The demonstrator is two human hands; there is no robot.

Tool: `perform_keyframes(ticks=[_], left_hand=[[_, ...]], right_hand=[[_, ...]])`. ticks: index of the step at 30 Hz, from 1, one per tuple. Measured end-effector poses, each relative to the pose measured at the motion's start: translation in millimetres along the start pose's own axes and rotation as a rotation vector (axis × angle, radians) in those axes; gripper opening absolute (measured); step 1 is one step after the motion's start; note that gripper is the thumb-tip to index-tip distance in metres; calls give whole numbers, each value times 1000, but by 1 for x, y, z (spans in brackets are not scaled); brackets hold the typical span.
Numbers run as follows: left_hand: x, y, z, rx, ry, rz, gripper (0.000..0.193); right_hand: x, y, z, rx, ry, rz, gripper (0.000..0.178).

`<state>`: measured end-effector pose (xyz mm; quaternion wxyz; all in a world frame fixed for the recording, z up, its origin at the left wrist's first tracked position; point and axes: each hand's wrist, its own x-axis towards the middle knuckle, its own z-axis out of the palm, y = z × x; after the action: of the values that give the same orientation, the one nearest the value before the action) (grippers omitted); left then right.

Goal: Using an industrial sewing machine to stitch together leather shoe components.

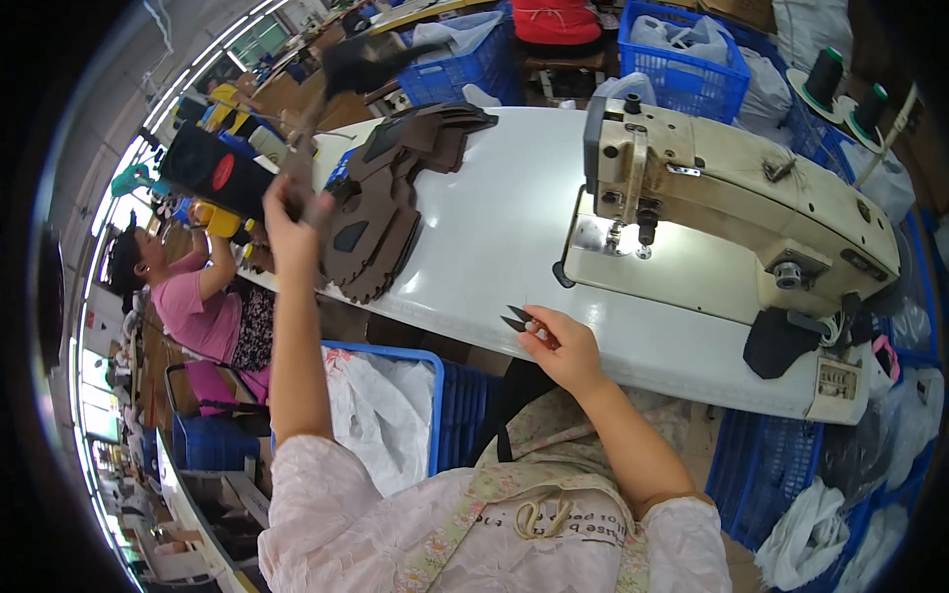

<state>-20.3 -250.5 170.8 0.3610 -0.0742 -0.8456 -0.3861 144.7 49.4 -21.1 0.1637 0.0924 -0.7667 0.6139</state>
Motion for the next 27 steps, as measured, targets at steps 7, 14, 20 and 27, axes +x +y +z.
perform_keyframes(ticks=[7,14,20,27], left_hand=[[-196,8,-4,174,-288,-140,80],[-248,21,11,65,-472,-361,85],[-263,8,15,-340,-590,-589,70],[-258,10,24,-759,-625,-904,42]], right_hand=[[-16,-15,-12,254,95,128,36],[-59,-44,-51,148,67,152,33],[-88,-49,-108,25,91,290,22],[-116,-70,-243,-765,459,-44,21]])
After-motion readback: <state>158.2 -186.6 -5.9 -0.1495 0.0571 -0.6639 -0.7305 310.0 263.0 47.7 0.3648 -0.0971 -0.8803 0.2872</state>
